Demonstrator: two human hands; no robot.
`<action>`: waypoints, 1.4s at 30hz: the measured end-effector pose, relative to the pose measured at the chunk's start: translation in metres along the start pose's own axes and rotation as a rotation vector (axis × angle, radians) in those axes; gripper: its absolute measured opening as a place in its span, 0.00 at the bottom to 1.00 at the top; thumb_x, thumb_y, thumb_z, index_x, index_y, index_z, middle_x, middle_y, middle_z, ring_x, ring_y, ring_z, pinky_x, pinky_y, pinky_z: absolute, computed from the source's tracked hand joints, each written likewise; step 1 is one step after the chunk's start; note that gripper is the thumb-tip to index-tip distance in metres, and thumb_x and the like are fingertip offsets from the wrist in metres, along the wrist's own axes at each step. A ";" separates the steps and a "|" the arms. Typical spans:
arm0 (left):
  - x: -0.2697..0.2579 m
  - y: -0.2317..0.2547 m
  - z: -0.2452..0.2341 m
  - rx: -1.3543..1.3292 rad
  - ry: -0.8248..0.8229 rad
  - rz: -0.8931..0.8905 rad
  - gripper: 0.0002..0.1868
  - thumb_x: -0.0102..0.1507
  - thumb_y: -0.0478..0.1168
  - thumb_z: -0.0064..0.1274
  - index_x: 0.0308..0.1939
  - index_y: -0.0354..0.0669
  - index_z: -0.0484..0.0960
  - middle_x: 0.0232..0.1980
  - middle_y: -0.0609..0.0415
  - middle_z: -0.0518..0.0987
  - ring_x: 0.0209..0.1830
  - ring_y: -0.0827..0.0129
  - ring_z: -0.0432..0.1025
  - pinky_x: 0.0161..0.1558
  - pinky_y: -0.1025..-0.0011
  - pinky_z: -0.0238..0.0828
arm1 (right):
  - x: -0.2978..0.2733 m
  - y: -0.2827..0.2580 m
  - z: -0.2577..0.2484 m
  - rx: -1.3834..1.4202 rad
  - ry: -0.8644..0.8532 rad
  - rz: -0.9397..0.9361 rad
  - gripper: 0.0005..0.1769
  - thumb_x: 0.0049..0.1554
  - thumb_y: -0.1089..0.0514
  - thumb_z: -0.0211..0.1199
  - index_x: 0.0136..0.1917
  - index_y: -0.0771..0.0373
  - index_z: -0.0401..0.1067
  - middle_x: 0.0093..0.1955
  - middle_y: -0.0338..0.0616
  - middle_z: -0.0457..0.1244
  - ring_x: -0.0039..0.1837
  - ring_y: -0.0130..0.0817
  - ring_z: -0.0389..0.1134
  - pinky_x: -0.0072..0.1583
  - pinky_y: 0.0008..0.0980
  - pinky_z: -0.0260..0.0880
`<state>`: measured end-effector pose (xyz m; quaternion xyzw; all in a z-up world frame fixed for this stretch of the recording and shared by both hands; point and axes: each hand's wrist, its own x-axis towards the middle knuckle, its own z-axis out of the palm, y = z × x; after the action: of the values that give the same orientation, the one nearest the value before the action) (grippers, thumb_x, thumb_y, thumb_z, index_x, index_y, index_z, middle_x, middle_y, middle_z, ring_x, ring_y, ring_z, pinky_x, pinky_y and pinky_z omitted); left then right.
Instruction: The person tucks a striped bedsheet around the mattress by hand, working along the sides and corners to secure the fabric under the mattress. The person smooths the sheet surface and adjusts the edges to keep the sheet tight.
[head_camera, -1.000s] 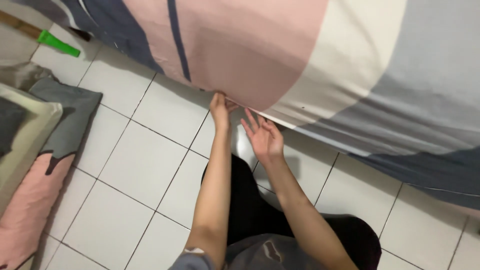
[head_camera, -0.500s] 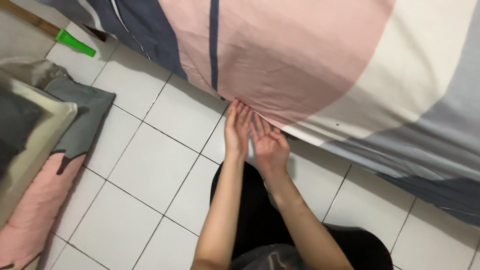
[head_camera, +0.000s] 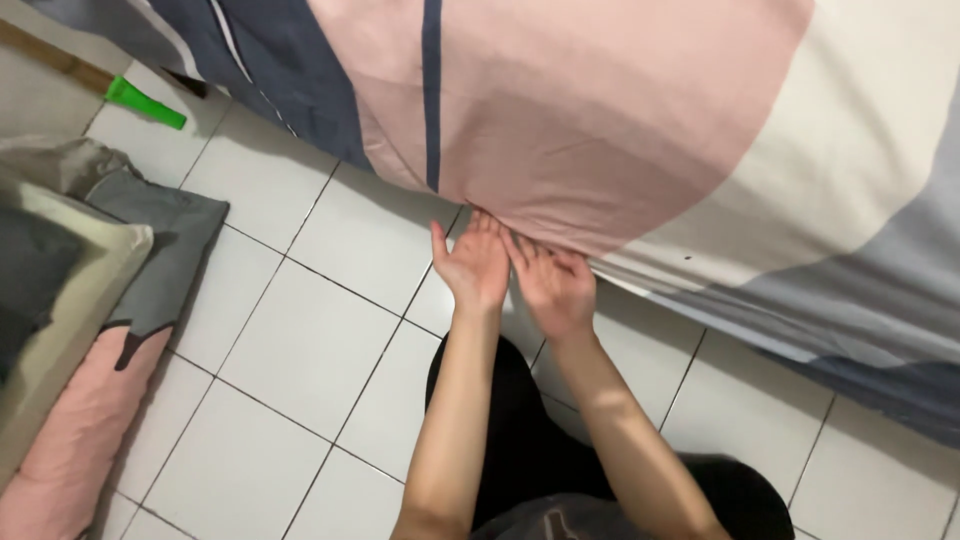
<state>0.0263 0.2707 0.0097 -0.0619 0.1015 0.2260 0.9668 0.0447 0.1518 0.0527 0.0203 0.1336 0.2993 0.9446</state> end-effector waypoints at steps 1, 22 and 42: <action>0.008 0.000 -0.001 0.002 0.000 0.001 0.40 0.70 0.61 0.42 0.68 0.25 0.60 0.73 0.41 0.62 0.77 0.55 0.54 0.79 0.61 0.44 | 0.012 -0.004 -0.010 0.002 0.000 0.001 0.36 0.51 0.66 0.52 0.74 0.72 0.59 0.81 0.56 0.51 0.85 0.52 0.44 0.84 0.55 0.39; 0.025 0.014 0.005 0.348 0.062 0.043 0.38 0.72 0.61 0.40 0.76 0.38 0.58 0.77 0.49 0.63 0.80 0.58 0.52 0.81 0.59 0.42 | 0.040 -0.025 -0.080 -0.534 -0.020 -0.128 0.43 0.44 0.75 0.53 0.74 0.69 0.56 0.76 0.51 0.54 0.80 0.46 0.52 0.83 0.49 0.45; 0.034 -0.021 -0.015 0.848 0.367 0.259 0.41 0.70 0.62 0.33 0.79 0.41 0.48 0.81 0.47 0.52 0.79 0.58 0.51 0.75 0.56 0.51 | -0.014 -0.029 -0.043 -0.360 0.143 -0.355 0.37 0.55 0.63 0.58 0.76 0.66 0.54 0.77 0.48 0.54 0.81 0.45 0.50 0.85 0.57 0.43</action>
<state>0.0633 0.2638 -0.0115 0.3121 0.3604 0.2689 0.8369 0.0381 0.1183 0.0110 -0.1931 0.1460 0.1484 0.9589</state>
